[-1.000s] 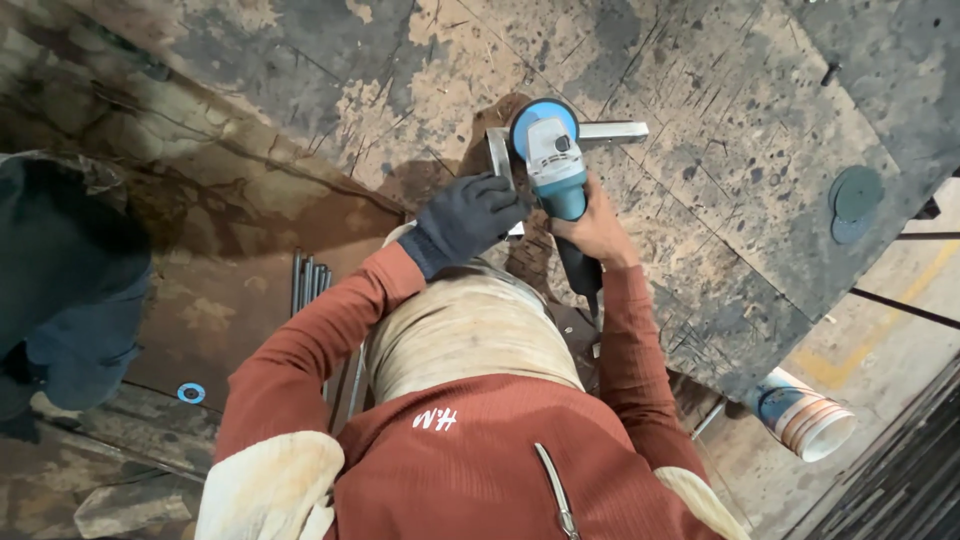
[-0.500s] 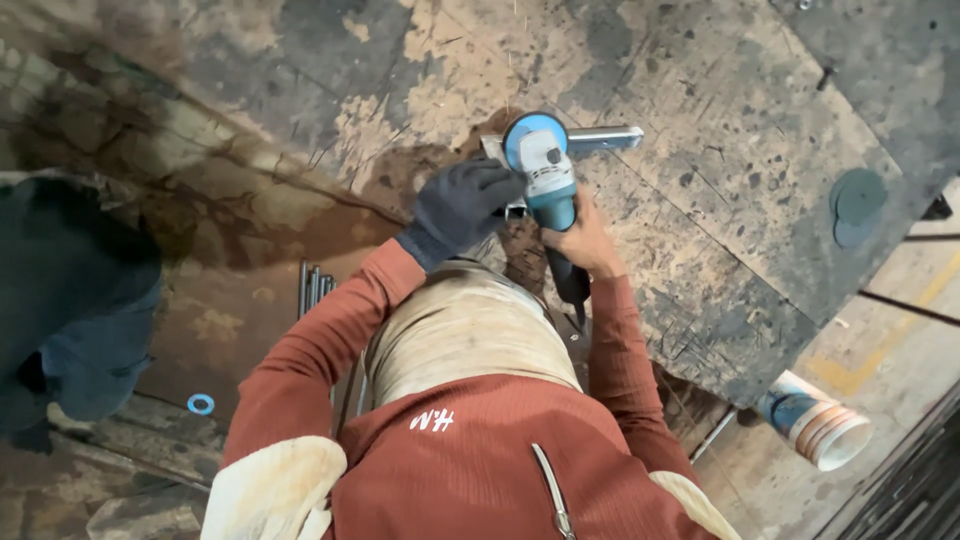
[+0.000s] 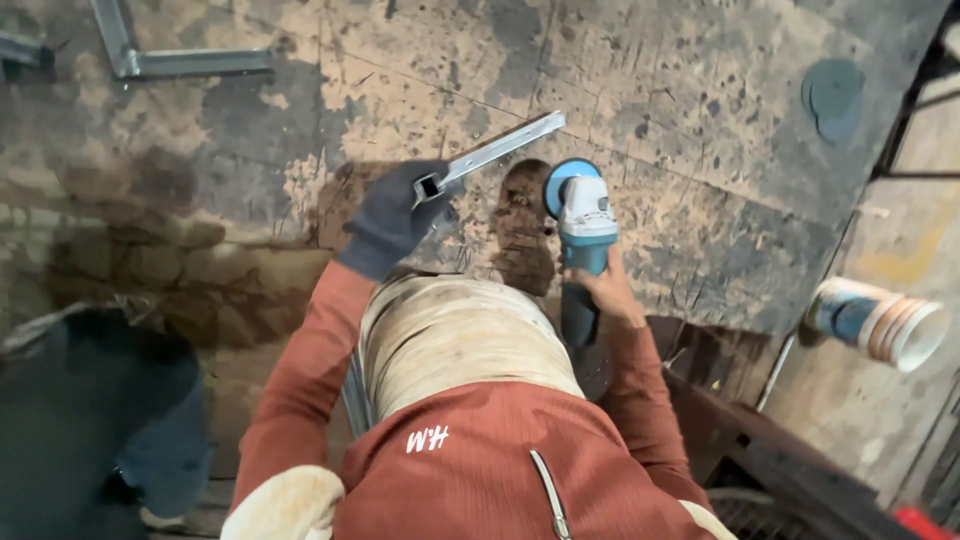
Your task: Grinding and fitting metal square tubing using an angle grinder and a square tool on a workbench.
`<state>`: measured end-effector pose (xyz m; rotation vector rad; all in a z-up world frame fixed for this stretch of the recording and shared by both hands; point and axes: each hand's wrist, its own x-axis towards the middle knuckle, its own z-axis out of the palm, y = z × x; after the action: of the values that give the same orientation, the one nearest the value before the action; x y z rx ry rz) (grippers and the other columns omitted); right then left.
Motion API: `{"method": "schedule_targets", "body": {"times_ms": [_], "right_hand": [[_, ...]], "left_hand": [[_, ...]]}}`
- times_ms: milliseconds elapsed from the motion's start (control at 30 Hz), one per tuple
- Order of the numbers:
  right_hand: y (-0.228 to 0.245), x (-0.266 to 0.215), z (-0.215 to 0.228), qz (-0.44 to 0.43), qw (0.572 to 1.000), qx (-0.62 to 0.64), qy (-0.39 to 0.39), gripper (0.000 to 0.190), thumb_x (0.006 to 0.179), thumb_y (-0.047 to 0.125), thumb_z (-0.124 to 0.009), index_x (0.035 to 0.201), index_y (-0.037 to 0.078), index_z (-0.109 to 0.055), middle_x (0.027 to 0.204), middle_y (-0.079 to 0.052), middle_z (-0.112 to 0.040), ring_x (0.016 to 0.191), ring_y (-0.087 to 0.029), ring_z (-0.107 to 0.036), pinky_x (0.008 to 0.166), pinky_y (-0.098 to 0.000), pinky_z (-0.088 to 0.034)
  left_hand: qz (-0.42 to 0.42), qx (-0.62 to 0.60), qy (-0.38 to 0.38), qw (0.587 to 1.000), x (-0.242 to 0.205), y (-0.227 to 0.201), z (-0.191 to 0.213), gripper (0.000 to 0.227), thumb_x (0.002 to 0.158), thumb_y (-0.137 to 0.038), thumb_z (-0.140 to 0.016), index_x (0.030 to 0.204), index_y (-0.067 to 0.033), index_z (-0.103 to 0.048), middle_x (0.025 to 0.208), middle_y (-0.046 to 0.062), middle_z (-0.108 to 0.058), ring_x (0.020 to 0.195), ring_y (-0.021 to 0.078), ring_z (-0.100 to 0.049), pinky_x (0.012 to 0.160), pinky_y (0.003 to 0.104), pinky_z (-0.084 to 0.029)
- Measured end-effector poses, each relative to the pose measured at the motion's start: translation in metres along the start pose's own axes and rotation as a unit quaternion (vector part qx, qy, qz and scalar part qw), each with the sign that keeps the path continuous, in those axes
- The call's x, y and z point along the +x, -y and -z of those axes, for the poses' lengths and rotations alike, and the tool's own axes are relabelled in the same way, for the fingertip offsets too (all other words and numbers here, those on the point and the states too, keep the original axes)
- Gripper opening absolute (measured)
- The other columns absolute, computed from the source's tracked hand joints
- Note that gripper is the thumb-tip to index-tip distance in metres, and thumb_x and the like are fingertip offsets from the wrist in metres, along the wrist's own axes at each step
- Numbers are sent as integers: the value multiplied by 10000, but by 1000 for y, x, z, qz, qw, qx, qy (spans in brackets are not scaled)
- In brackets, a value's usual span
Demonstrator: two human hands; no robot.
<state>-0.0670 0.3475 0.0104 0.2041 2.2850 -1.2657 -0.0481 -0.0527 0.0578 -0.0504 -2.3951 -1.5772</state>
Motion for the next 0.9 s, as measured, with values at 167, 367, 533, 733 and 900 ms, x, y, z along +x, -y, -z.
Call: {"method": "schedule_targets", "body": {"times_ms": [167,367,533,733,900], "right_hand": [[27,-31,2,-102,994,28,20,798,696,224,-822,1391,23,-485,1157,-124,-663,993,-234,-650,857,-376,-543],[28,-23,-14,-114,991,-26,68,770,711,218,-834,1363,-12,-495,1175,-145,-673,1020,-236,-656,902,-371,-536],[30,0,-22,-63,989,-83,101,794,719,237,-820,1388,-13,-472,1202,-142,-663,1069,-232,-646,934,-371,-519],[64,24,-20,-76,990,-70,94,809,687,261,-818,1377,-10,-493,1149,-140,-676,1020,-241,-652,902,-378,-528],[69,53,-14,-18,994,-82,73,702,738,232,-797,1326,-28,-514,1131,-139,-654,1002,-239,-633,904,-379,-528]], "left_hand": [[62,-52,15,997,-45,16,22,301,937,-70,-789,1197,-70,-638,1066,132,-717,927,274,-725,802,371,-571],[51,-38,6,998,-58,7,27,352,885,-3,-805,1171,-58,-609,1135,149,-699,1001,305,-717,859,382,-571],[46,-6,-13,999,-64,9,21,371,855,-5,-828,1151,-64,-612,1128,152,-699,1010,325,-712,869,392,-572],[72,-9,-16,997,-62,2,21,359,874,-16,-825,1161,-72,-616,1129,147,-700,1008,318,-724,862,386,-579],[89,44,-24,995,-65,6,17,339,873,-73,-842,1145,-94,-641,1133,150,-723,1021,327,-727,863,394,-582]]}}
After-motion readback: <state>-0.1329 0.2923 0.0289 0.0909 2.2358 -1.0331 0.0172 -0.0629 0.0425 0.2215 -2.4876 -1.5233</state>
